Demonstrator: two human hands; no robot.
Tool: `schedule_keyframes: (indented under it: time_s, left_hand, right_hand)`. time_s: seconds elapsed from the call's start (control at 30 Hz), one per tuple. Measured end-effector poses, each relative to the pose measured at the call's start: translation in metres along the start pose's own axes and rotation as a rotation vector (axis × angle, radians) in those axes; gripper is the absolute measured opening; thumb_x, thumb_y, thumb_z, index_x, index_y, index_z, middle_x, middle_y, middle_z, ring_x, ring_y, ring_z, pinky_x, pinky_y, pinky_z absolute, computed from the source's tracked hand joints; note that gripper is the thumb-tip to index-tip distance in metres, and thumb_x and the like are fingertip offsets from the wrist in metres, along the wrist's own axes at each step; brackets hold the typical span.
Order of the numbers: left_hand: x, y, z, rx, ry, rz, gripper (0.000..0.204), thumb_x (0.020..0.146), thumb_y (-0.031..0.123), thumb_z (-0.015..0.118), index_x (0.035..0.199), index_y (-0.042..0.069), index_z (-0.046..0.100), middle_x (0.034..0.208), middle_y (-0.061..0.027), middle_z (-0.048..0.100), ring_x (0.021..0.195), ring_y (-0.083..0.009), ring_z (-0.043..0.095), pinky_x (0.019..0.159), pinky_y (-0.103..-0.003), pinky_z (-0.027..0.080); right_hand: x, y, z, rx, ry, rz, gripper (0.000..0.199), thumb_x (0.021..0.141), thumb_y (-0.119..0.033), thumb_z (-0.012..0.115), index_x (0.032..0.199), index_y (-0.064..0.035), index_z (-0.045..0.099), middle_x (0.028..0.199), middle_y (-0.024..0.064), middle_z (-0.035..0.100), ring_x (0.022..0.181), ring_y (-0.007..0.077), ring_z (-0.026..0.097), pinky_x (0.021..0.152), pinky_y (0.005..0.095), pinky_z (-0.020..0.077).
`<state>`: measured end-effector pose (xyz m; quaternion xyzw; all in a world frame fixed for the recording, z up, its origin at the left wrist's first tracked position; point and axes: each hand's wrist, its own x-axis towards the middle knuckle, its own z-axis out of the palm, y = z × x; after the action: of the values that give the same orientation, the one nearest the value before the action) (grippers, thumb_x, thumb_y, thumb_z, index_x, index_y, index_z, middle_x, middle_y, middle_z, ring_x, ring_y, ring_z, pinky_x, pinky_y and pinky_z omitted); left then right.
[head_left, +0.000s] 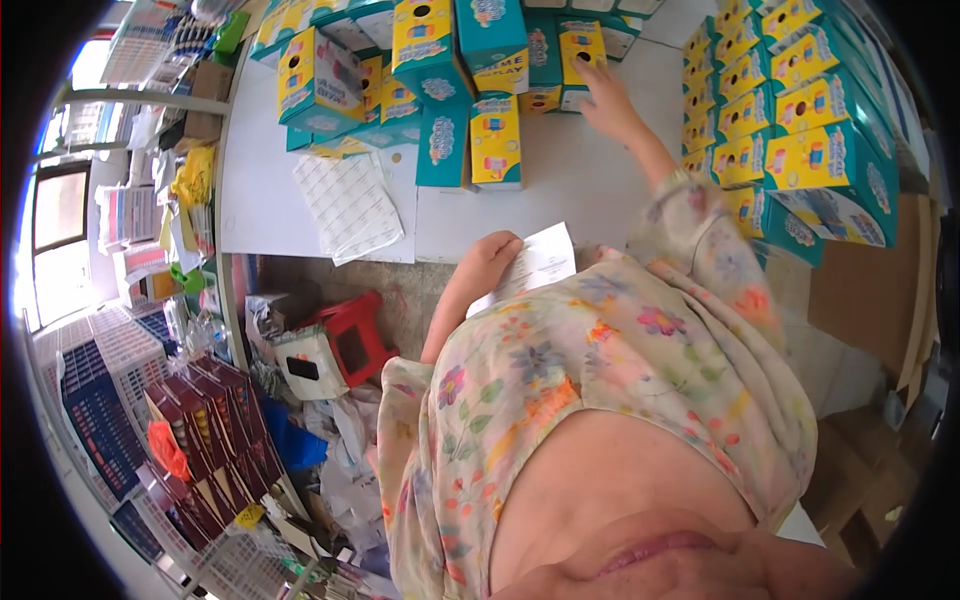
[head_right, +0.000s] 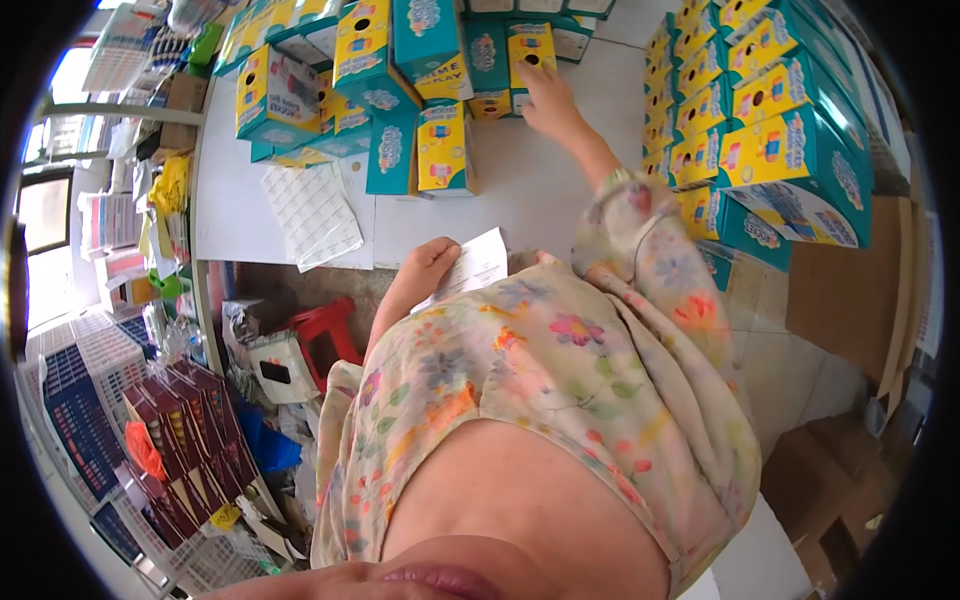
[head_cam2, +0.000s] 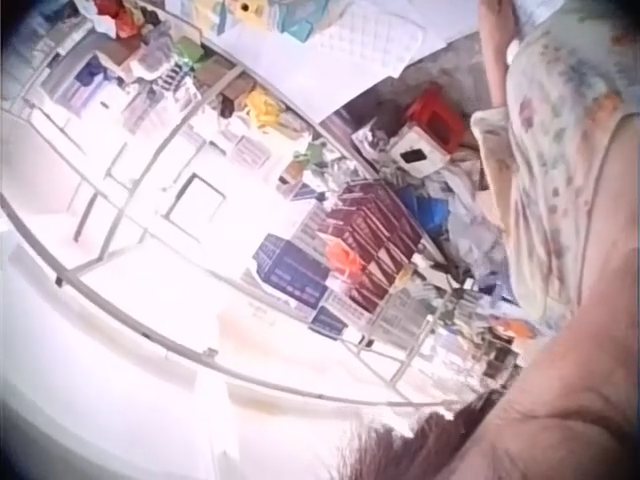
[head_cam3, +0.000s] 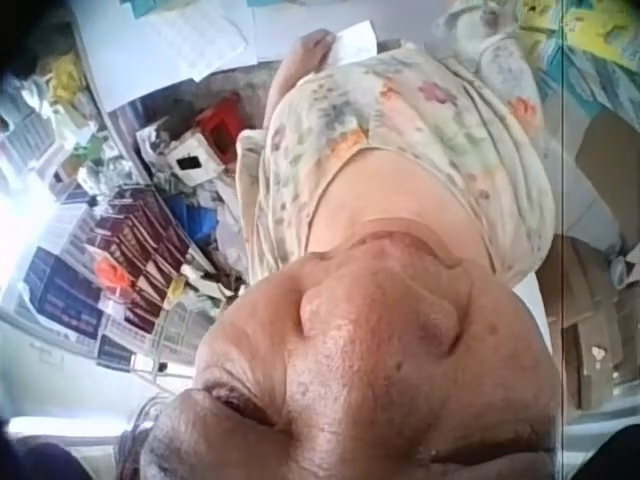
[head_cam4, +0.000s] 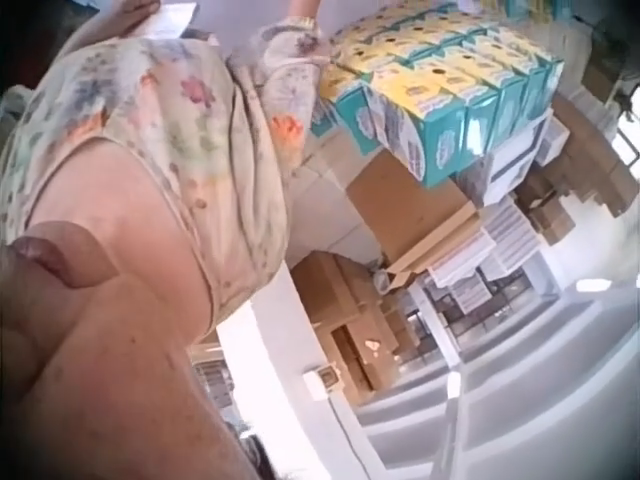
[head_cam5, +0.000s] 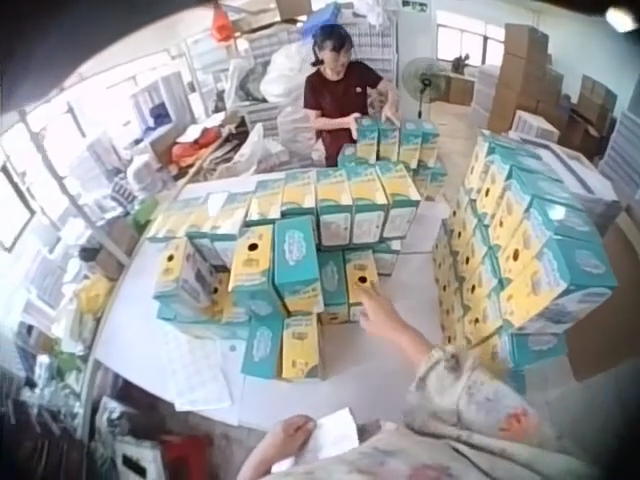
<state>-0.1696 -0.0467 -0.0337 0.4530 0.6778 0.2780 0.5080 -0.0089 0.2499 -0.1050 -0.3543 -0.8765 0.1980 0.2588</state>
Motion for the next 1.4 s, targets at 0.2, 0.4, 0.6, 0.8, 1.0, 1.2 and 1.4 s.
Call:
schedule_keyframes:
  time_s: [0.2, 0.4, 0.6, 0.8, 1.0, 1.2, 1.4]
  left_hand:
    - [-0.019, -0.031, -0.003, -0.066, 0.193, -0.064, 0.025, 0.095, 0.023, 0.052, 0.095, 0.000, 0.062, 0.068, -0.0064, 0.057, 0.065, -0.0111, 0.050, 0.062, -0.028, 0.044]
    - [-0.017, -0.018, 0.002, -0.199, 0.143, -0.125, 0.025, 0.096, 0.023, 0.051, 0.094, 0.001, 0.062, 0.064, -0.0014, 0.054, 0.059, -0.0082, 0.047, 0.055, -0.027, 0.041]
    - [-0.002, -0.017, 0.003, -0.140, 0.124, -0.066, 0.023, 0.095, 0.022, 0.052, 0.093, 0.001, 0.062, 0.065, -0.0009, 0.054, 0.060, -0.0083, 0.048, 0.055, -0.026, 0.041]
    - [0.013, -0.010, 0.004, -0.041, 0.086, 0.055, 0.021, 0.094, 0.021, 0.055, 0.095, 0.002, 0.063, 0.073, -0.0052, 0.059, 0.070, -0.0104, 0.052, 0.064, -0.027, 0.045]
    - [0.073, -0.053, 0.043, -0.148, 0.157, 0.300, 0.030, 0.097, 0.026, 0.050, 0.101, -0.001, 0.062, 0.081, -0.0010, 0.060, 0.070, -0.0082, 0.051, 0.060, -0.025, 0.042]
    - [0.107, -0.038, 0.063, -0.583, -0.078, -0.099, 0.029, 0.098, 0.030, 0.048, 0.091, 0.007, 0.063, 0.069, 0.0047, 0.048, 0.059, -0.0026, 0.039, 0.050, -0.022, 0.030]
    - [0.100, -0.034, 0.077, -0.188, 0.113, 0.247, 0.027, 0.094, 0.027, 0.052, 0.090, 0.002, 0.062, 0.098, -0.0172, 0.062, 0.112, -0.0274, 0.054, 0.088, -0.034, 0.043]
  right_hand:
    - [0.019, -0.008, 0.017, -0.424, -0.142, 0.206, 0.073, 0.072, -0.026, 0.072, 0.136, -0.0103, 0.040, 0.135, 0.0146, 0.046, 0.130, 0.0399, 0.032, 0.100, 0.0604, 0.0270]
    - [-0.023, 0.019, 0.015, -0.375, 0.100, 0.227, 0.064, 0.068, -0.030, 0.074, 0.123, -0.0079, 0.049, 0.116, 0.0136, 0.055, 0.114, 0.0355, 0.043, 0.093, 0.0531, 0.0340]
    - [-0.097, -0.049, -0.021, -0.376, -0.139, 0.003, 0.045, 0.065, -0.017, 0.070, 0.108, -0.0065, 0.059, 0.106, 0.0115, 0.058, 0.106, 0.0331, 0.047, 0.094, 0.0449, 0.0367]
    - [-0.119, -0.085, -0.025, -0.041, 0.119, -0.038, 0.052, 0.075, -0.014, 0.072, 0.122, -0.0022, 0.052, 0.108, 0.0104, 0.054, 0.102, 0.0274, 0.052, 0.093, 0.0413, 0.0434]
    - [-0.115, 0.025, 0.026, 0.643, 0.016, 0.617, 0.045, 0.090, -0.027, 0.060, 0.123, 0.0031, 0.052, 0.109, 0.0141, 0.056, 0.090, 0.0191, 0.060, 0.082, 0.0308, 0.0485]
    - [-0.110, 0.056, 0.054, 0.404, -0.093, 0.704, 0.061, 0.087, -0.048, 0.059, 0.113, 0.0070, 0.058, 0.097, 0.0151, 0.062, 0.093, 0.0220, 0.062, 0.081, 0.0299, 0.0492]
    - [-0.158, 0.026, 0.034, 1.227, -0.142, 0.987, 0.050, 0.091, -0.040, 0.058, 0.120, -0.0003, 0.049, 0.115, 0.0102, 0.054, 0.094, 0.0188, 0.060, 0.080, 0.0315, 0.0507]
